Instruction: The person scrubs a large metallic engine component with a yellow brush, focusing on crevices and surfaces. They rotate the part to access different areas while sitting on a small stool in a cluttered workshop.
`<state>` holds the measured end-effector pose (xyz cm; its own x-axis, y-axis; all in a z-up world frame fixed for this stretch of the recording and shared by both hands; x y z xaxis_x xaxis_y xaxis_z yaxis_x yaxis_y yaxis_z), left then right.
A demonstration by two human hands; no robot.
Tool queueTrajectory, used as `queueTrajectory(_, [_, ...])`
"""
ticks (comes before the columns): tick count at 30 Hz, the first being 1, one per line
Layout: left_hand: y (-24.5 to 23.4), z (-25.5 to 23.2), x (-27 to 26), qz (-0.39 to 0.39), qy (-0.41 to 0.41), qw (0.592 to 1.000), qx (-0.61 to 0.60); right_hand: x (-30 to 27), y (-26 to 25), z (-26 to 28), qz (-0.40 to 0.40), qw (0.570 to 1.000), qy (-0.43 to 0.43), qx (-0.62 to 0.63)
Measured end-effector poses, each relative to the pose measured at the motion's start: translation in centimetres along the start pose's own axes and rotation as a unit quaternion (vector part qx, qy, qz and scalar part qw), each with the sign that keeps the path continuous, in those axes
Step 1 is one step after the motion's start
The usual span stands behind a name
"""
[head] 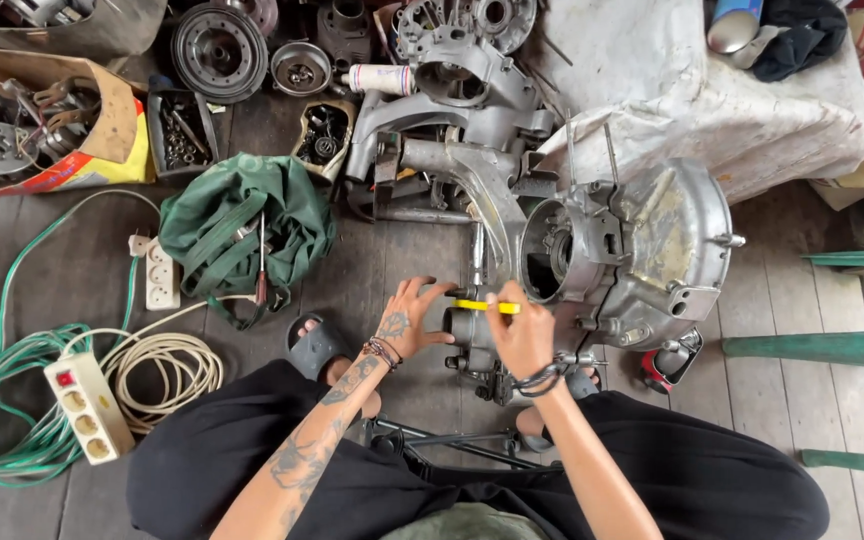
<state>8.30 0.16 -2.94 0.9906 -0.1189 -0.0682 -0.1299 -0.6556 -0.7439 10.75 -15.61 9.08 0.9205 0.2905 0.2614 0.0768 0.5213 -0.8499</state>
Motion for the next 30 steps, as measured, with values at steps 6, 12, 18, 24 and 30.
queueTrajectory(6, [0.5,0.4,0.1,0.001,0.002,1.000,-0.001,0.6,1.7,-0.2,0.016,1.000,-0.010,-0.016])
queueTrajectory(12, [0.2,0.5,0.3,0.013,0.011,0.999,-0.032,-0.7,3.4,-1.1,0.079,0.996,0.017,0.025])
queueTrajectory(18, [0.1,0.2,0.1,0.017,0.021,1.000,-0.003,0.3,1.2,0.1,0.021,1.000,0.002,0.001])
queueTrajectory(24, [0.6,0.9,0.6,0.013,0.015,1.000,-0.019,0.0,4.4,-0.1,0.040,0.999,-0.017,0.012])
queueTrajectory(30, [-0.8,-0.1,0.3,0.010,0.013,0.999,-0.027,0.9,0.4,0.5,0.012,1.000,0.000,-0.015])
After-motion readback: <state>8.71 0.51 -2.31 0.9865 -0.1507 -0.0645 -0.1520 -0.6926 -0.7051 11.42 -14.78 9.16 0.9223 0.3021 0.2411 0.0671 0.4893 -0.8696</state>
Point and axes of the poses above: each hand's wrist, its own x-axis towards the middle knuckle, its own y-axis out of the palm, z = x × y, the point moved 8 cm from there along x, towards the middle knuckle, and after that the axes turned 5 degrees about x, right-handed, at the moved point
